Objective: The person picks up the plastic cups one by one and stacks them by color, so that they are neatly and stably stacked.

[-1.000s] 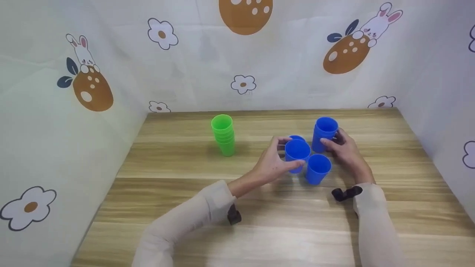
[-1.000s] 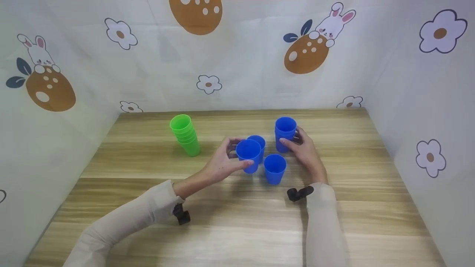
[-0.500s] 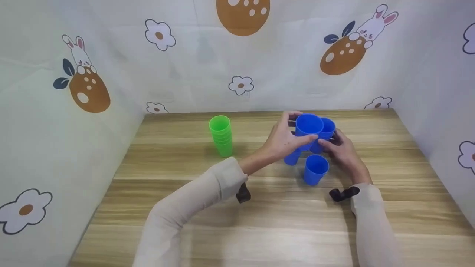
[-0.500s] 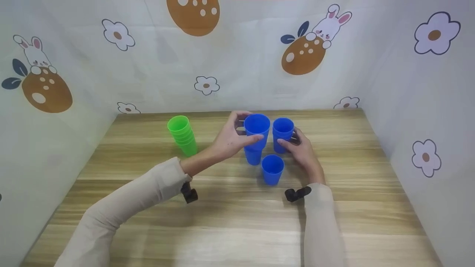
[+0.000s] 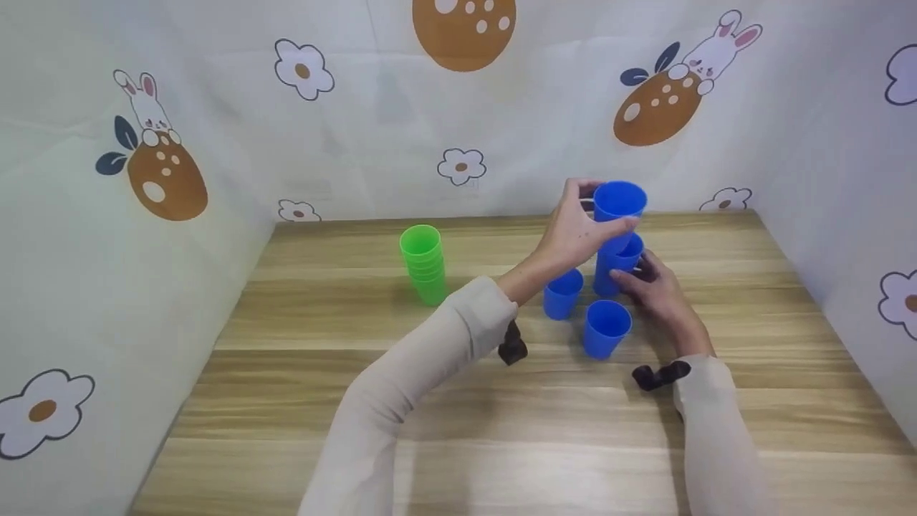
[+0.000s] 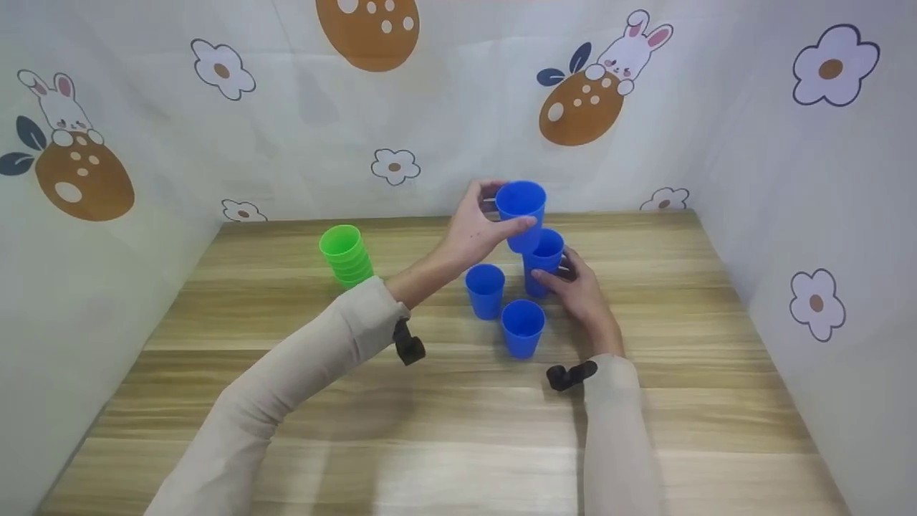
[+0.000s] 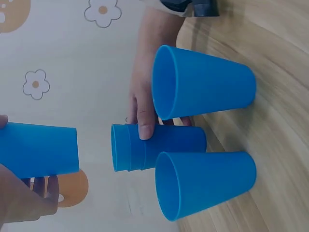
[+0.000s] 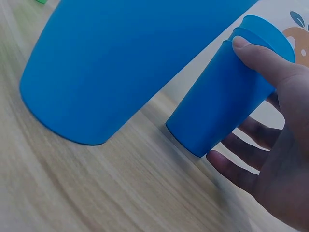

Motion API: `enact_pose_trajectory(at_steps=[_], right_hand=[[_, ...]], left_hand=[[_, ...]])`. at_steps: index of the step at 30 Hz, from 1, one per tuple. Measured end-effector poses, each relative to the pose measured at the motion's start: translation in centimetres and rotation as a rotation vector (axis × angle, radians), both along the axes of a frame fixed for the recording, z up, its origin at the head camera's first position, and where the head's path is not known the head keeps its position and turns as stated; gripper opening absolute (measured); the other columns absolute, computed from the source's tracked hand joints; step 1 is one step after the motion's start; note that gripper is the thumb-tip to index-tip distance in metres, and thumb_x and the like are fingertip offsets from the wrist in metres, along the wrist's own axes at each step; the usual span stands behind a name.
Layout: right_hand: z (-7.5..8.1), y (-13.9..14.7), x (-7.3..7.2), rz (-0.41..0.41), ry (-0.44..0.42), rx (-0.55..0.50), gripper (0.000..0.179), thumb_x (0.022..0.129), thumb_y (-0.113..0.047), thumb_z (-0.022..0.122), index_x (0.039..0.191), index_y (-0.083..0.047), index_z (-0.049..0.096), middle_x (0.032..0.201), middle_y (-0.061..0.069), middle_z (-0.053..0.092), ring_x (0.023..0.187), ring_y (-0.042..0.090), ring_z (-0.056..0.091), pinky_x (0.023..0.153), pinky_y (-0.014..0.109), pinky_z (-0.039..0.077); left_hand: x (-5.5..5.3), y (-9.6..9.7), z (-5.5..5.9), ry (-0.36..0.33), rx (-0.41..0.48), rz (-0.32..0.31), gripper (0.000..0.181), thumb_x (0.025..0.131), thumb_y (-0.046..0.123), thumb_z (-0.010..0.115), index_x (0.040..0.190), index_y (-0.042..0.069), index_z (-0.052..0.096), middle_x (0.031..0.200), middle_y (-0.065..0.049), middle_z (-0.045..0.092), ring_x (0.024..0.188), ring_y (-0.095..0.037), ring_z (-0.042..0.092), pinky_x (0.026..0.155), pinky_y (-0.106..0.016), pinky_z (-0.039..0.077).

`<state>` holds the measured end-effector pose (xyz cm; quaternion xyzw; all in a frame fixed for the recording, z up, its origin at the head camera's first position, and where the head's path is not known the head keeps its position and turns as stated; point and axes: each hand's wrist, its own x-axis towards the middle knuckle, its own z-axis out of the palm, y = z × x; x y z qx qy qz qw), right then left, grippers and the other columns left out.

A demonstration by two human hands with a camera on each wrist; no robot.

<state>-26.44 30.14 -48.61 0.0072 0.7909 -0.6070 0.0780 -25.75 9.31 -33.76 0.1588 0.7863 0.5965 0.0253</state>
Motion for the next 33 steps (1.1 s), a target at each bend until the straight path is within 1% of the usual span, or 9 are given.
enact_pose_trajectory(at_steps=[4, 7, 10, 13, 20, 22, 24, 29, 33], right_hand=[[0.0, 0.1, 0.1, -0.003, -0.001, 0.032, 0.092, 0.089, -0.057, 0.067, 0.161, -0.028, 0.017, 0.164, 0.016, 0.028, 0.149, 0.038, 0.032, 0.121, 0.055, 0.031], [-0.1, 0.1, 0.1, -0.005, 0.001, 0.05, 0.091, 0.09, -0.056, 0.066, 0.161, -0.028, 0.016, 0.165, 0.015, 0.028, 0.149, 0.039, 0.033, 0.121, 0.055, 0.032], [-0.1, 0.0, 0.1, -0.005, 0.024, 0.054, 0.088, 0.092, -0.052, 0.065, 0.161, -0.025, 0.018, 0.163, 0.017, 0.031, 0.146, 0.039, 0.038, 0.118, 0.054, 0.037], [-0.2, -0.1, -0.1, 0.001, 0.044, 0.049, 0.085, 0.093, -0.05, 0.065, 0.16, -0.023, 0.021, 0.161, 0.017, 0.035, 0.143, 0.038, 0.043, 0.116, 0.052, 0.04], [-0.4, -0.2, -0.4, -0.002, 0.02, 0.028, 0.086, 0.092, -0.052, 0.065, 0.161, -0.025, 0.02, 0.162, 0.017, 0.033, 0.146, 0.038, 0.039, 0.12, 0.053, 0.035], [-0.4, -0.2, -0.3, 0.001, 0.012, 0.024, 0.087, 0.092, -0.052, 0.065, 0.161, -0.025, 0.018, 0.163, 0.016, 0.032, 0.146, 0.038, 0.039, 0.12, 0.053, 0.034], [-0.4, -0.3, -0.3, 0.0, 0.016, 0.022, 0.088, 0.092, -0.052, 0.065, 0.161, -0.025, 0.018, 0.162, 0.017, 0.032, 0.146, 0.037, 0.039, 0.119, 0.053, 0.035], [-0.2, -0.3, -0.2, -0.009, 0.032, 0.022, 0.088, 0.092, -0.052, 0.066, 0.161, -0.026, 0.019, 0.161, 0.017, 0.034, 0.146, 0.037, 0.038, 0.117, 0.053, 0.038], [-0.2, -0.1, 0.1, -0.014, 0.034, 0.016, 0.088, 0.092, -0.051, 0.067, 0.161, -0.027, 0.018, 0.161, 0.017, 0.035, 0.147, 0.037, 0.037, 0.118, 0.054, 0.037]], left_hand=[[-0.8, 1.0, -0.2, 0.006, -0.001, 0.006, 0.066, 0.085, 0.035, 0.08, 0.137, 0.02, 0.042, 0.135, -0.001, 0.056, 0.121, -0.015, 0.057, 0.1, -0.029, 0.052], [-1.2, 1.6, -0.6, 0.021, -0.019, -0.004, 0.067, 0.085, 0.035, 0.08, 0.138, 0.019, 0.042, 0.136, -0.002, 0.055, 0.123, -0.014, 0.057, 0.101, -0.028, 0.052], [-1.5, 2.1, -1.2, 0.043, -0.037, -0.01, 0.068, 0.084, 0.036, 0.08, 0.138, 0.017, 0.043, 0.136, -0.002, 0.057, 0.124, -0.013, 0.057, 0.101, -0.025, 0.051], [-1.6, 2.4, -1.7, 0.053, -0.054, 0.0, 0.068, 0.084, 0.037, 0.081, 0.138, 0.017, 0.045, 0.136, -0.001, 0.059, 0.125, -0.012, 0.057, 0.103, -0.025, 0.05], [-1.9, 3.0, -2.9, 0.037, -0.049, 0.033, 0.067, 0.084, 0.037, 0.081, 0.138, 0.019, 0.047, 0.137, 0.0, 0.06, 0.127, -0.012, 0.057, 0.106, -0.027, 0.049], [-2.1, 3.0, -3.2, 0.03, -0.043, 0.034, 0.067, 0.084, 0.035, 0.081, 0.139, 0.018, 0.048, 0.137, 0.0, 0.061, 0.128, -0.013, 0.058, 0.106, -0.026, 0.05], [-2.4, 2.9, -3.5, 0.025, -0.045, 0.018, 0.068, 0.084, 0.033, 0.081, 0.142, 0.017, 0.047, 0.14, -0.002, 0.06, 0.131, -0.015, 0.057, 0.108, -0.027, 0.049], [-2.8, 2.0, -4.3, 0.004, -0.052, -0.038, 0.078, 0.085, 0.026, 0.081, 0.15, 0.014, 0.041, 0.152, -0.007, 0.051, 0.14, -0.021, 0.05, 0.112, -0.03, 0.046], [-3.0, 1.1, -4.8, -0.004, -0.028, -0.044, 0.079, 0.085, 0.025, 0.081, 0.152, 0.013, 0.039, 0.152, -0.009, 0.05, 0.141, -0.025, 0.049, 0.112, -0.032, 0.047]])
